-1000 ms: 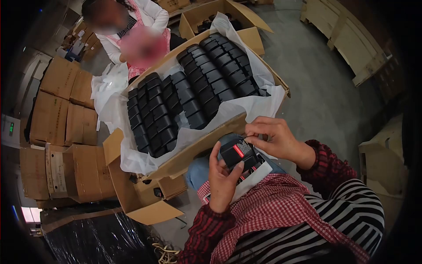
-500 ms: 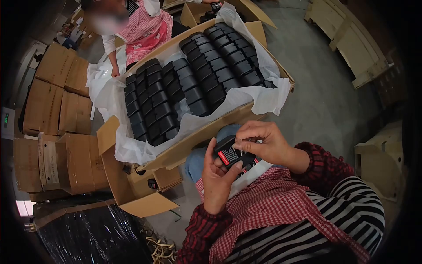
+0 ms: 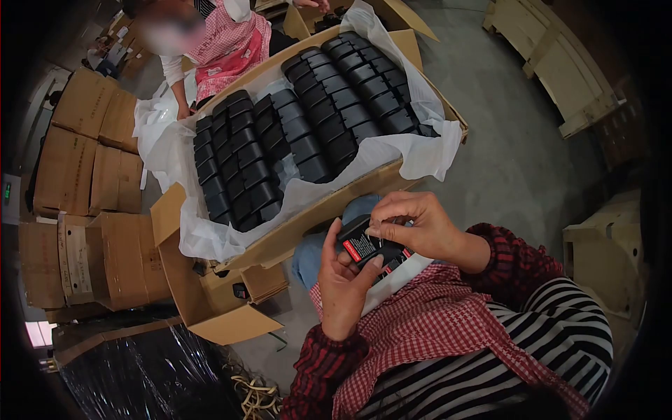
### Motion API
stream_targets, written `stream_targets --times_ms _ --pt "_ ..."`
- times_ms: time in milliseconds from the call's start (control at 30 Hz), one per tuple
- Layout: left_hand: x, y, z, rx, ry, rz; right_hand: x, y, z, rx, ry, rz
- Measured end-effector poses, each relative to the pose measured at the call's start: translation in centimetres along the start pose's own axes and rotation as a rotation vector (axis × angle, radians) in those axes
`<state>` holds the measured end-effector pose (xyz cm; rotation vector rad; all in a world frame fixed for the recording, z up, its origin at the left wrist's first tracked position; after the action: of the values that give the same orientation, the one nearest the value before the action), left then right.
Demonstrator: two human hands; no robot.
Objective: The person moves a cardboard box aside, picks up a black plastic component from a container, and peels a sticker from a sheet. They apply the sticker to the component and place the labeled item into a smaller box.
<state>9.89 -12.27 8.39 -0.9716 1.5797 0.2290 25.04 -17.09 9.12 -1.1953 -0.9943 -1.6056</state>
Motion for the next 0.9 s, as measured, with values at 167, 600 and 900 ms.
stream_targets --times_ms 167,600,900 --pt "-0.01 -0.05 -0.12 -0.009 0.003 0.006 -0.16 -0.01 -0.04 0.005 -0.02 0.036" --pt "0.12 -0.08 -0.1 -0.006 0.006 0.008 -0.35 -0.11 -0.12 -0.011 -0.035 0.016" --pt "0.2 0.07 -0.07 -0.009 0.011 0.009 -0.16 -0.15 -0.06 -0.005 -0.049 -0.007"
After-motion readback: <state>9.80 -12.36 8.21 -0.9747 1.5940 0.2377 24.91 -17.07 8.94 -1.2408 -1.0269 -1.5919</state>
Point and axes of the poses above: each hand's wrist, its own z-axis towards the middle knuckle, its own y-axis out of the back of the hand, x = y × z, the point moved 5 cm from there along z, towards the middle knuckle, and after that the axes turned 5 degrees about x, right-handed, at the moved point
